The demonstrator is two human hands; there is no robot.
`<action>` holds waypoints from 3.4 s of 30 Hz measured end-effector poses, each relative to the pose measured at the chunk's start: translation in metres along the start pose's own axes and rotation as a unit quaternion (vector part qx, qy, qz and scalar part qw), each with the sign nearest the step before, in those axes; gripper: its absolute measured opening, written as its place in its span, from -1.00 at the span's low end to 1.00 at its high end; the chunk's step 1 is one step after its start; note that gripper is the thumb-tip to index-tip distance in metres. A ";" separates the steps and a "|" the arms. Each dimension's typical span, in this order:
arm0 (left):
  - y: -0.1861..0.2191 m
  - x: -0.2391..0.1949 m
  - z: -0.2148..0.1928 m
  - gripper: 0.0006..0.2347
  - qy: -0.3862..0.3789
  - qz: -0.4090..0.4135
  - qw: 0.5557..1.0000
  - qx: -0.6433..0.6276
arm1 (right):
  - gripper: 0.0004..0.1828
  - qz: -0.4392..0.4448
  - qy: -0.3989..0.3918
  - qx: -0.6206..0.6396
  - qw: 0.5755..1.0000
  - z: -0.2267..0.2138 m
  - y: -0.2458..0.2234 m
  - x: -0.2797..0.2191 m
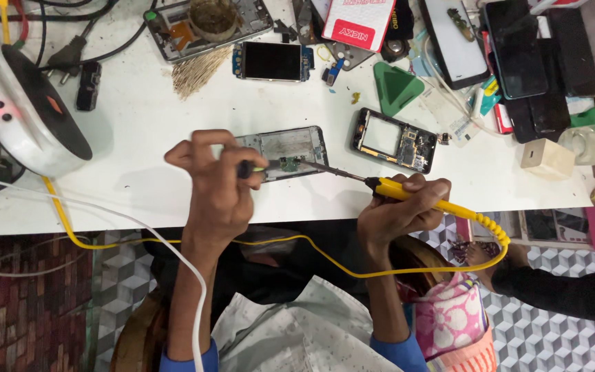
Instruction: The person uses a soldering iron and a small tool to work on the internal circuit board of a disassembled mobile phone. They repeatedly apply heat and manipulate components on the board while the phone remains open on the workbench.
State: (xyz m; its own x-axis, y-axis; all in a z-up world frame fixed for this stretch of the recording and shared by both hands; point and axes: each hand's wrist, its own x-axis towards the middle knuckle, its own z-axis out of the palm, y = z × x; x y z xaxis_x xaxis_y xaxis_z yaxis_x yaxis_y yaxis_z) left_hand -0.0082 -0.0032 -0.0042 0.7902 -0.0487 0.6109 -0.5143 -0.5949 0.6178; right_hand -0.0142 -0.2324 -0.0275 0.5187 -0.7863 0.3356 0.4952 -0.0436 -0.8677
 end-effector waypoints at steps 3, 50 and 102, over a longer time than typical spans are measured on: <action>0.001 0.004 0.000 -0.83 0.045 -0.086 0.991 -0.089 | -0.49 0.003 0.002 0.011 1.000 0.001 0.000 0.002; 0.034 0.004 0.015 -0.61 -0.171 0.035 0.953 0.249 | -0.57 0.099 0.051 0.140 0.984 -0.003 0.002 0.012; 0.050 0.027 -0.010 -0.70 -0.140 -0.040 0.954 0.263 | -0.53 0.062 0.005 0.185 0.981 -0.013 0.005 0.014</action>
State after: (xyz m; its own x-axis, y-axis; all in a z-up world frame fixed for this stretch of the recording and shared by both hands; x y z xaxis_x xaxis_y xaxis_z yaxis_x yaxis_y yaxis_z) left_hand -0.0163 -0.0267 0.0479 0.9158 -0.1555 0.3702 -0.2687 -0.9225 0.2771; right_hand -0.0129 -0.2519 -0.0321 0.5857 -0.7769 0.2310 0.6489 0.2786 -0.7081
